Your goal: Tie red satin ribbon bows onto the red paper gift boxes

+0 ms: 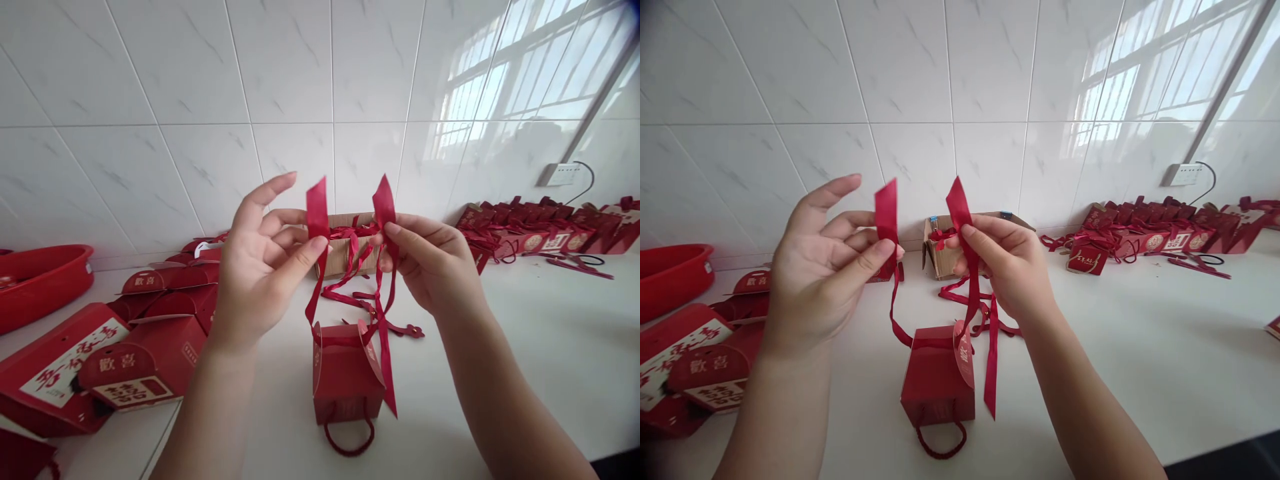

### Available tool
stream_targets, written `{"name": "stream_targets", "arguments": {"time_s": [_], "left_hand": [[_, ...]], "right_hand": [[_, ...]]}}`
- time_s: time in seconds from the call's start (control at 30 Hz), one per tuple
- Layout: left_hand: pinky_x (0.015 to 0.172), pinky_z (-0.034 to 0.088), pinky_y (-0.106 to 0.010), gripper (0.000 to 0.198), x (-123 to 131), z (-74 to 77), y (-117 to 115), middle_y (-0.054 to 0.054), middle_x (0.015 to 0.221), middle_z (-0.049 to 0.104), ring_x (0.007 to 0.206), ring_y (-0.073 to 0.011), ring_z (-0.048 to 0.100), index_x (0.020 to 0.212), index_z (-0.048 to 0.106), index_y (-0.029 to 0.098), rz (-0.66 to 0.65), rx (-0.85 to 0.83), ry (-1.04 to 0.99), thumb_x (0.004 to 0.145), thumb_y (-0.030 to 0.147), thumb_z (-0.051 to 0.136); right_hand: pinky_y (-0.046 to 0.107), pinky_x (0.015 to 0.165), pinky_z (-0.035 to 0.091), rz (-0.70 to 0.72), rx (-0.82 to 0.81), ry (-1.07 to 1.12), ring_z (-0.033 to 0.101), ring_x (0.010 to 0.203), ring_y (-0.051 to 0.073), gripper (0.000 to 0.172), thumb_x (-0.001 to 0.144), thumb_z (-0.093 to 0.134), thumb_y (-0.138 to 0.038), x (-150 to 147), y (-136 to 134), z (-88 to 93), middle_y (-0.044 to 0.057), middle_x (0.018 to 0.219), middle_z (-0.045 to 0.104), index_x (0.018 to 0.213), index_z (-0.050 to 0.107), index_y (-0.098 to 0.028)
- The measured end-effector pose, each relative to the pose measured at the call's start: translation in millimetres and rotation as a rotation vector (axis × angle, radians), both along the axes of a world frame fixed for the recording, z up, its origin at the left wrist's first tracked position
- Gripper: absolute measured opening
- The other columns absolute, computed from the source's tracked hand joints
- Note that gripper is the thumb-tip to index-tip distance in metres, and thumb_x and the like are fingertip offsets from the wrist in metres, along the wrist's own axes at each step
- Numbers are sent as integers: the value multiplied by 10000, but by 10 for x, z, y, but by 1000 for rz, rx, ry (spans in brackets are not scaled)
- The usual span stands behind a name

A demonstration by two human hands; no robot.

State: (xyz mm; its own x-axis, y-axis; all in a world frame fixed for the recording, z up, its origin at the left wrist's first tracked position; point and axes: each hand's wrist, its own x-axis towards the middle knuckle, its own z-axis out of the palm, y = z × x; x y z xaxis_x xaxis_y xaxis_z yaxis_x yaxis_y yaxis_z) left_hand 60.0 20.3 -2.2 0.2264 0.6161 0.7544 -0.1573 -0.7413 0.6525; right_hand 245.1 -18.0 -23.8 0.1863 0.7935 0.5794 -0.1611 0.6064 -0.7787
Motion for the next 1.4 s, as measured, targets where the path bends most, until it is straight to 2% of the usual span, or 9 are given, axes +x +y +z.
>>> {"name": "stream_targets", "arguments": {"time_s": [0.3, 0.5, 0.63, 0.8, 0.9, 1.03, 1.2, 1.3, 1.4], "left_hand": [[683, 564, -285, 595, 79, -21, -69, 21, 778, 617, 734, -144, 659, 1246, 380, 240, -21, -135, 136, 742, 191, 693], [644, 549, -262, 648, 60, -16, -27, 29, 770, 614, 702, -131, 646, 1274, 342, 235, -17, -213, 201, 735, 228, 702], [648, 532, -267, 646, 64, -21, -43, 25, 783, 622, 721, -141, 647, 1279, 322, 240, -48, -264, 229, 747, 226, 689], [688, 503, -297, 569, 40, -7, -56, 15, 744, 642, 695, -137, 631, 1305, 296, 186, -178, -464, 308, 815, 173, 585], [680, 489, -300, 511, -15, 8, 2, 19, 716, 626, 673, -142, 629, 1256, 371, 165, -220, -558, 236, 787, 120, 569], [655, 480, -281, 371, -95, 11, 86, 11, 666, 600, 638, -130, 599, 1127, 510, 144, -268, -736, 150, 765, 115, 588], [829, 493, -390, 260, -151, 2, 20, -31, 707, 629, 770, -189, 647, 1091, 535, 141, -422, -792, 186, 833, 175, 546], [851, 473, -329, 304, -173, 0, -119, -63, 875, 664, 894, -182, 634, 1145, 515, 159, -294, -652, 267, 852, 237, 550], [806, 463, -297, 443, -225, -32, -257, -53, 978, 662, 929, -182, 613, 1255, 438, 213, 21, -332, 426, 848, 338, 564]], "right_hand": [[194, 368, 333, 79, -119, -161, 401, 414, 41, 162, 812, 632, -306, -93, -6, -29, 7, 655, 616, 836, 677, -151], [182, 353, 238, 67, -70, -269, 293, 419, 32, 260, 788, 664, -375, -153, -64, -10, -54, 500, 407, 673, 641, -143], [177, 349, 266, 54, -44, -286, 338, 427, 33, 240, 837, 612, -374, -173, -2, -51, -26, 577, 525, 797, 679, -146], [205, 449, 451, 94, 135, -411, 507, 487, 64, 191, 903, 526, -264, -65, 121, -88, -6, 719, 635, 991, 682, -197], [251, 627, 540, 40, 282, -630, 627, 697, 120, 177, 892, 541, -202, 22, 121, -81, 18, 805, 678, 985, 692, -199], [290, 746, 548, -153, 512, -914, 629, 883, 152, 259, 902, 478, -108, 58, 61, -92, 47, 968, 685, 1028, 679, -212], [324, 743, 556, -311, 685, -1047, 608, 900, 170, 330, 913, 396, -66, -2, 16, -125, 84, 981, 664, 1061, 666, -186], [341, 784, 553, -307, 643, -994, 604, 959, 183, 313, 909, 427, -95, -55, -11, -153, 89, 1026, 655, 1073, 670, -204], [339, 820, 538, -347, 506, -764, 599, 1019, 198, 254, 893, 497, -155, -78, -80, -221, 98, 1085, 644, 1051, 690, -202]]}}
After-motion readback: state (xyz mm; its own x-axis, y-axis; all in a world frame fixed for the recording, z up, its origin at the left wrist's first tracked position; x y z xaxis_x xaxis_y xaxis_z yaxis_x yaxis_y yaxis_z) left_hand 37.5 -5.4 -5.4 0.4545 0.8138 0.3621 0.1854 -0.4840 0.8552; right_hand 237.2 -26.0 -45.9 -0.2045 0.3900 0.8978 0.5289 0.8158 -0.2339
